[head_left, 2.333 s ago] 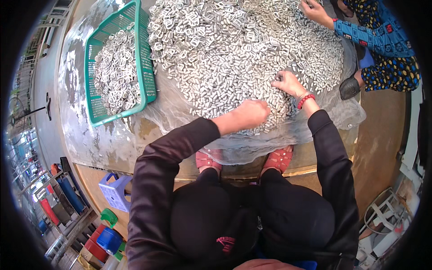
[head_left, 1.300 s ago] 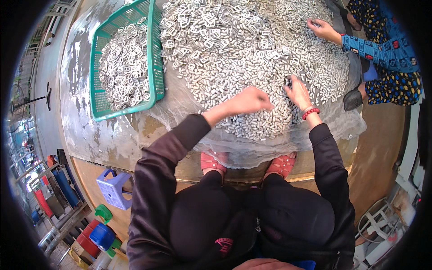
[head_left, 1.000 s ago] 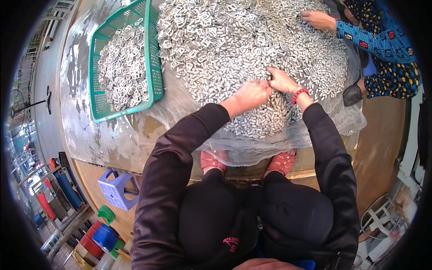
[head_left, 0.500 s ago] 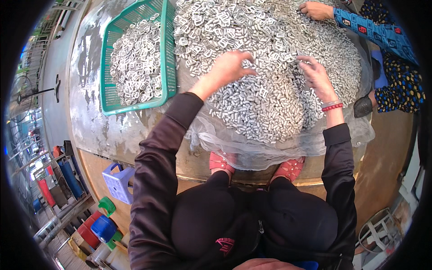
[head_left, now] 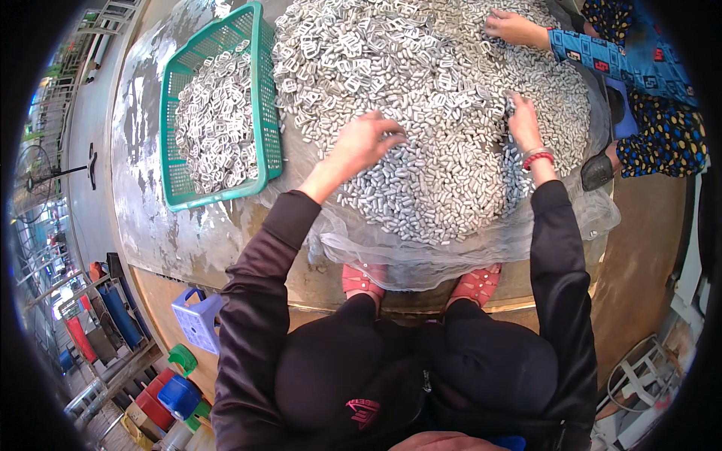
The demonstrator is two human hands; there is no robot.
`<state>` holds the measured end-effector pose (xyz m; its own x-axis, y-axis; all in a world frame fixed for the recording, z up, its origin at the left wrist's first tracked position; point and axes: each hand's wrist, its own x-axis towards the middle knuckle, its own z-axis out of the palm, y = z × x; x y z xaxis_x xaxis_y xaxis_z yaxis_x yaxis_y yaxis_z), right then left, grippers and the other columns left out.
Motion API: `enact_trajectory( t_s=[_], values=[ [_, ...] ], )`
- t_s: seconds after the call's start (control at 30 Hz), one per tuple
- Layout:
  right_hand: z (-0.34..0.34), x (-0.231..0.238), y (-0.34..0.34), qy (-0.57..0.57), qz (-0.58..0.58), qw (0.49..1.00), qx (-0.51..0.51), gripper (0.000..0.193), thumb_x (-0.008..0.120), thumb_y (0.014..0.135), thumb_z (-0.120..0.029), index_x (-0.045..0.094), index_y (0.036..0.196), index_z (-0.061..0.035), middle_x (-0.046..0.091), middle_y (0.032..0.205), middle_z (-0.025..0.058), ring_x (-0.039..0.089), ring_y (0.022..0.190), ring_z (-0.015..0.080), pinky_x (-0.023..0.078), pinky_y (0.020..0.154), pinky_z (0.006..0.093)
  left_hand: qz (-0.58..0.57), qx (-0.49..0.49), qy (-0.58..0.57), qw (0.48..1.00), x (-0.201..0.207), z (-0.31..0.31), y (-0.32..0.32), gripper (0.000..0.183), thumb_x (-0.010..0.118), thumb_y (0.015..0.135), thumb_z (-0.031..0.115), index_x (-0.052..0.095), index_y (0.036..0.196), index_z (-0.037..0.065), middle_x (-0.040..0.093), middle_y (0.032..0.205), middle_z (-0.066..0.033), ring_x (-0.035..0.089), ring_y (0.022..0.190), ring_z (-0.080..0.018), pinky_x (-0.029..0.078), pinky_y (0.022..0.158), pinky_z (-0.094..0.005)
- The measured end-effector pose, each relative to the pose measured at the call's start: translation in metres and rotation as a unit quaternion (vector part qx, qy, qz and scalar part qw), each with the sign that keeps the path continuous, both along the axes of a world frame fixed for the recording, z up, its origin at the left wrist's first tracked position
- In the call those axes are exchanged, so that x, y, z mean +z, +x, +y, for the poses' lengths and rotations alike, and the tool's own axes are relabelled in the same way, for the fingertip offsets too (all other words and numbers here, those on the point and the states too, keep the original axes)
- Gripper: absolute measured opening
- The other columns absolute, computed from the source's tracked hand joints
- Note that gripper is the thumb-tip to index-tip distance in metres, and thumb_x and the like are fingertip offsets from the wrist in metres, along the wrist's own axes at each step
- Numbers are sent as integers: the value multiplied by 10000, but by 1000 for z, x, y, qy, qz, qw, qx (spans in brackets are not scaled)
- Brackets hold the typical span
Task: The person sorts small white plastic parts from a large pile on a table into a green basket. They pick up handfuls of parts, separate them, and place the selected items into the basket while another person works alongside.
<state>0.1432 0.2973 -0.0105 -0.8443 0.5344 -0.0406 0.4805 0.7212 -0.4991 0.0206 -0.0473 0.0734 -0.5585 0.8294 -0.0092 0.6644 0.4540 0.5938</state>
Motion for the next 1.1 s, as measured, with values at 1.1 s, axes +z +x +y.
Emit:
enact_trajectory(
  t_s=[1.1],
  values=[
    [-145, 126, -49, -238, -120, 876, 401, 314, 633, 855, -239, 614, 1111, -58, 664, 899, 116, 641, 821, 258, 495, 799, 360, -20, 203, -201, 958, -29, -89, -28, 440, 793, 679, 397, 673, 937, 62, 677, 903, -166, 647, 865, -341, 512, 784, -431]
  ],
)
